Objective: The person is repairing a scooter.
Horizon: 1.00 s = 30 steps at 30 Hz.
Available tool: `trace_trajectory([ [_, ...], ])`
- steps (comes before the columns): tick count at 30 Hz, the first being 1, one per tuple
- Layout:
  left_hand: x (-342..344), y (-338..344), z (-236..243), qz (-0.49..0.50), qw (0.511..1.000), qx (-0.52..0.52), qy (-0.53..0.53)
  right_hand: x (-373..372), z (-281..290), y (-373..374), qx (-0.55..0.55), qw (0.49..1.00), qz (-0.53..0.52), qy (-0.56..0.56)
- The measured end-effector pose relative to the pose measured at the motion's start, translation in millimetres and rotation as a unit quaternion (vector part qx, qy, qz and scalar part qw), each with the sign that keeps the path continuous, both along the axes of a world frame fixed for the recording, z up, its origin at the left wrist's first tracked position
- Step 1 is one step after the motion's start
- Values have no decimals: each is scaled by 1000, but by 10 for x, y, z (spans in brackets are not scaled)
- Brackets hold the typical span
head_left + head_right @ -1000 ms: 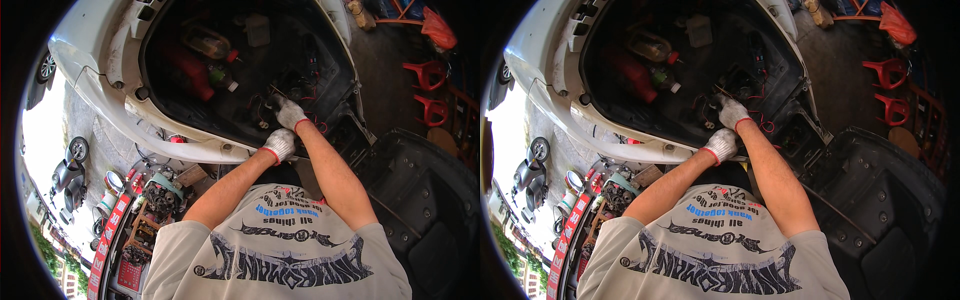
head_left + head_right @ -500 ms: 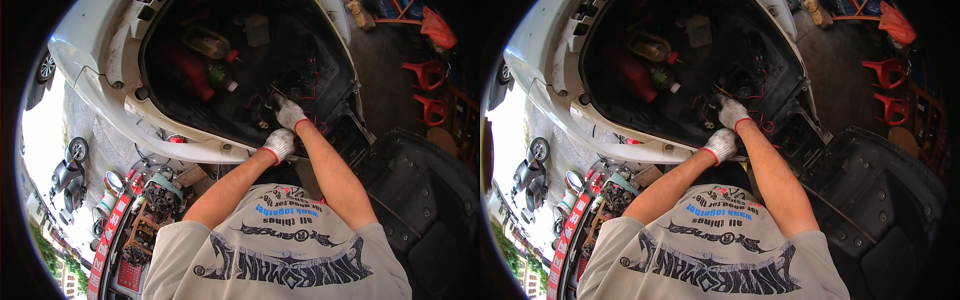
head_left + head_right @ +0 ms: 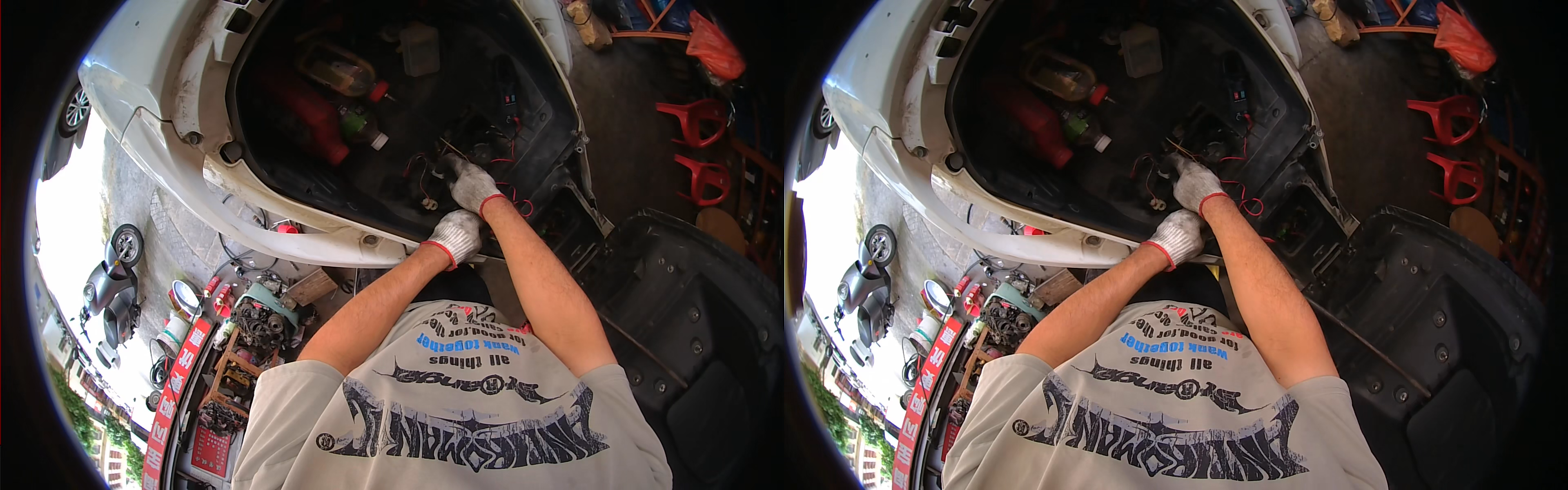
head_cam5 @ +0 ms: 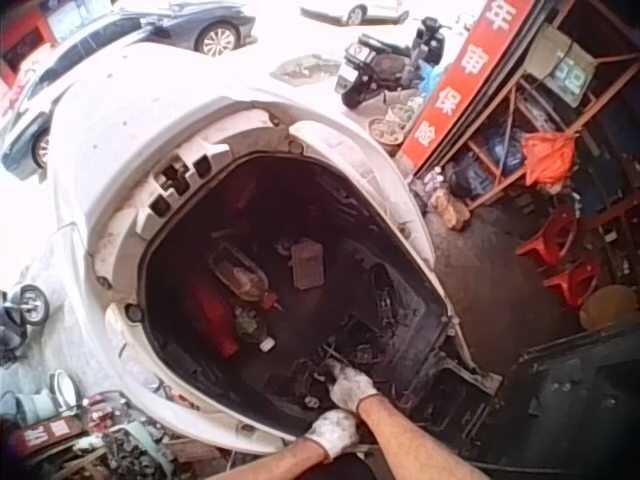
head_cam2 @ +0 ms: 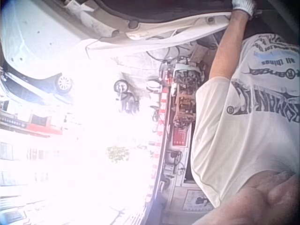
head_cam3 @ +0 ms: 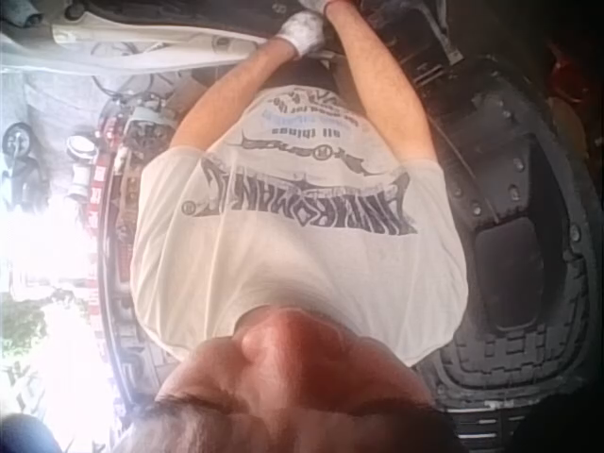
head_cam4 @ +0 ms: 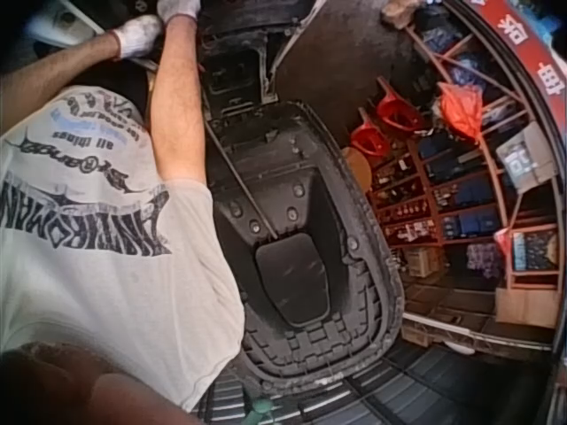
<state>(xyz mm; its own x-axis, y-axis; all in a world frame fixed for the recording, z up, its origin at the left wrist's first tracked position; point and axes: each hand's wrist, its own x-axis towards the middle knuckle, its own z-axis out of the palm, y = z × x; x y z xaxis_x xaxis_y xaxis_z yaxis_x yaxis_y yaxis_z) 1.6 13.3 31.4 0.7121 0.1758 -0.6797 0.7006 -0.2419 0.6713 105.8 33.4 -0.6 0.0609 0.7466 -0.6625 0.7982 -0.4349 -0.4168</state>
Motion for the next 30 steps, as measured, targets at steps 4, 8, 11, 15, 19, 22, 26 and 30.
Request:
trace_trajectory([
  [4, 4, -13, -29, -1, 1000, -5, -2, -5, 4, 0, -1, 1000, 0, -5],
  [8, 0, -23, -40, 5, 1000, 3, -11, 10, 47, 9, -2, 1000, -1, 0],
  [11, 5, -27, -29, 12, 1000, 11, -11, 29, 84, 18, 2, 1000, -5, 28],
  [15, -3, -22, -32, 4, 1000, 12, -15, 21, 115, 24, -3, 999, -15, 28],
  [19, 1, -30, -42, 7, 1000, 19, -24, 35, 63, 14, 6, 999, -25, 33],
  [22, -1, -14, -23, 6, 1000, 13, -20, 34, 67, 10, 4, 999, -31, 37],
  [26, -6, -6, -5, 7, 1000, 8, -18, 26, 90, 26, 0, 999, -29, 34],
  [30, -8, -34, -46, 6, 999, 21, -33, 33, 78, 25, -3, 999, -31, 35],
])
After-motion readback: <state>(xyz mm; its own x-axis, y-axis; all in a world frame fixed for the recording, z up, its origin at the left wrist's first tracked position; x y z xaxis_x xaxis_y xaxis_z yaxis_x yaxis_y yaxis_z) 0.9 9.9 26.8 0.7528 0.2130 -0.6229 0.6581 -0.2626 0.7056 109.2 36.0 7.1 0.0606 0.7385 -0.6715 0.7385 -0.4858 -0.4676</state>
